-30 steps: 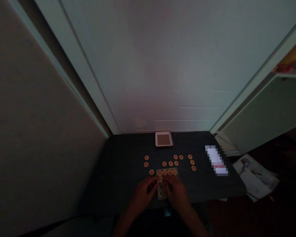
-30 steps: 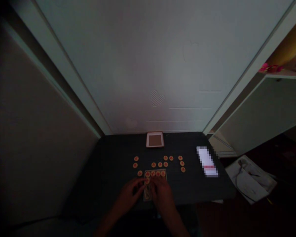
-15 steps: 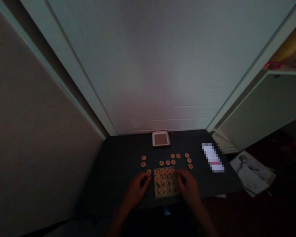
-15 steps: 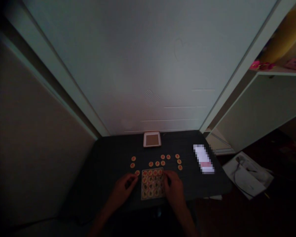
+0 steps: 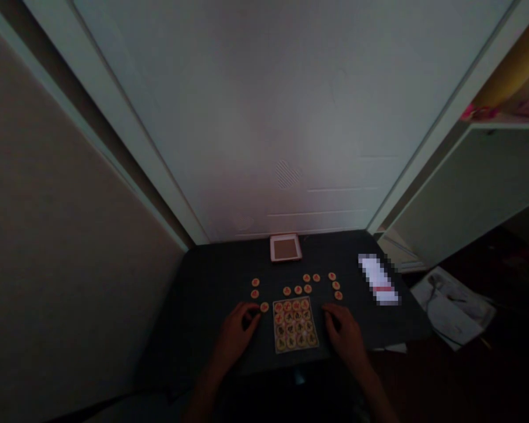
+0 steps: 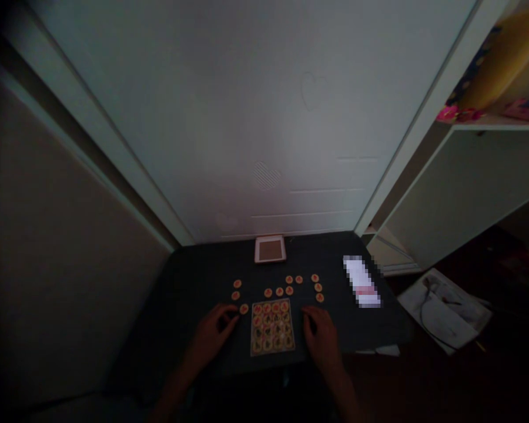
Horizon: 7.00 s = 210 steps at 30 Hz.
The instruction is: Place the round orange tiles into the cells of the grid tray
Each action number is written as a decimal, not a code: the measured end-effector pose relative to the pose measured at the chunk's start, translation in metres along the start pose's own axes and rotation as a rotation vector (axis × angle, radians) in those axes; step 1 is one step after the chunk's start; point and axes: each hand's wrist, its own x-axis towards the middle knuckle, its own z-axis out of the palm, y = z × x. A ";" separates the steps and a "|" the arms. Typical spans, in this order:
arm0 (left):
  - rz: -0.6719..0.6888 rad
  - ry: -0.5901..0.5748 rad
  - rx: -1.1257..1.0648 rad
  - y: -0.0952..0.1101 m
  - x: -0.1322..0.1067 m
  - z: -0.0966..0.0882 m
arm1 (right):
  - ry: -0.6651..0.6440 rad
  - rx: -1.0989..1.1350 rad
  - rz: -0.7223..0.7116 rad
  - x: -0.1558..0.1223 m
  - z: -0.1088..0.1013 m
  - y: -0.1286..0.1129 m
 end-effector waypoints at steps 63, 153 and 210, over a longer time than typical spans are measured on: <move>-0.276 0.130 -0.755 0.044 0.065 -0.021 | 0.011 -0.061 -0.068 -0.004 0.006 -0.007; -0.140 -0.208 -0.358 0.033 -0.020 0.019 | -0.227 0.427 0.048 0.004 0.015 -0.093; -0.038 -0.228 -0.406 0.052 -0.013 0.014 | -0.436 0.705 0.380 0.009 0.022 -0.110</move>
